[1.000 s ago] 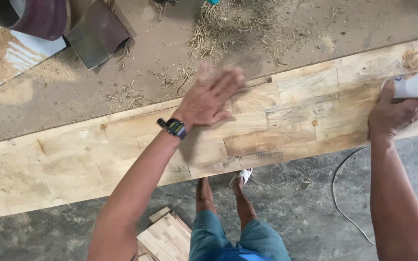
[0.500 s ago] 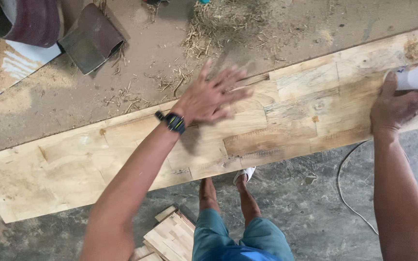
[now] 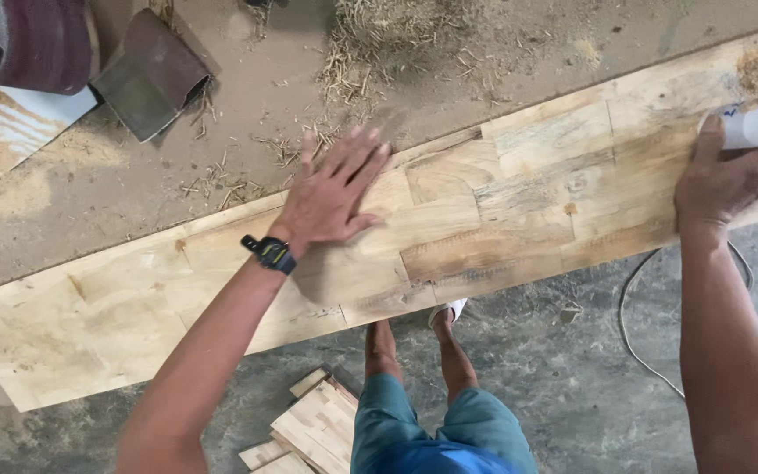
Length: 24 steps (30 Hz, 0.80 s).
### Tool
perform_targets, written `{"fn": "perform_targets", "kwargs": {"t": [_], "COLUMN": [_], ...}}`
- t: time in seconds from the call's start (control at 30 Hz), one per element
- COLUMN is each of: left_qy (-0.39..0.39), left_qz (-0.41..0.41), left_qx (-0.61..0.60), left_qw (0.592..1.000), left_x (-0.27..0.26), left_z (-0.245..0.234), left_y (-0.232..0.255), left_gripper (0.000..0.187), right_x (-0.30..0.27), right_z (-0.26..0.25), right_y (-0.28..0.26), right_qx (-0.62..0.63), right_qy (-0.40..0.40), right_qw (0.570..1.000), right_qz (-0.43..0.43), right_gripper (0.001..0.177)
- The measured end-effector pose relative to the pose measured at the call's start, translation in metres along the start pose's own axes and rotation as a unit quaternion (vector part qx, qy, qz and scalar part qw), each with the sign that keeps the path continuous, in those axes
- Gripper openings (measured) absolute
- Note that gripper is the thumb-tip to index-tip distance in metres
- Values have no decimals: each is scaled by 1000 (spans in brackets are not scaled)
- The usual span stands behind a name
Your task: The person applies glue from a white bottle onto the joints of a long wooden plank. They use their left hand to spread the glue along the seams and press the wood pieces together. The process is repeated along the length of the plank.
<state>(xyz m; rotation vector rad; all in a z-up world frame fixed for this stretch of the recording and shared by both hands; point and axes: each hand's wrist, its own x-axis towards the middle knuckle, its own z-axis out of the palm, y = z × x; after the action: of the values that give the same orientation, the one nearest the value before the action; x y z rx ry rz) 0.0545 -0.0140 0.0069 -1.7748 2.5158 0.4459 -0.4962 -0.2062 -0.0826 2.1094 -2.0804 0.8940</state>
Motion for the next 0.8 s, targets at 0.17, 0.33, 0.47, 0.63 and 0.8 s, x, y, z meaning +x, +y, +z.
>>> {"fn": "perform_targets", "kwargs": {"t": [0.17, 0.33, 0.47, 0.63, 0.8], "left_qy": [-12, -17, -31, -18, -57], "left_qz": [15, 42, 11, 59, 78], "left_qx": [23, 29, 35, 50, 42], "left_qw": [1000, 999, 999, 997, 994], "left_x": [31, 43, 36, 36, 44], "left_z": [-1, -3, -4, -11, -22], "left_y": [13, 14, 12, 15, 21], "left_gripper": [99, 95, 97, 90, 88], "right_x": [6, 7, 6, 7, 8], "right_z": [-5, -6, -3, -5, -8], "right_y": [-10, -15, -8, -10, -18], "right_qx": [-11, -10, 4, 3, 31], "right_qy": [25, 27, 33, 33, 31], "right_qw": [998, 998, 998, 997, 996], "right_qz": [-58, -56, -60, -75, -82], "right_gripper": [58, 51, 54, 54, 50]}}
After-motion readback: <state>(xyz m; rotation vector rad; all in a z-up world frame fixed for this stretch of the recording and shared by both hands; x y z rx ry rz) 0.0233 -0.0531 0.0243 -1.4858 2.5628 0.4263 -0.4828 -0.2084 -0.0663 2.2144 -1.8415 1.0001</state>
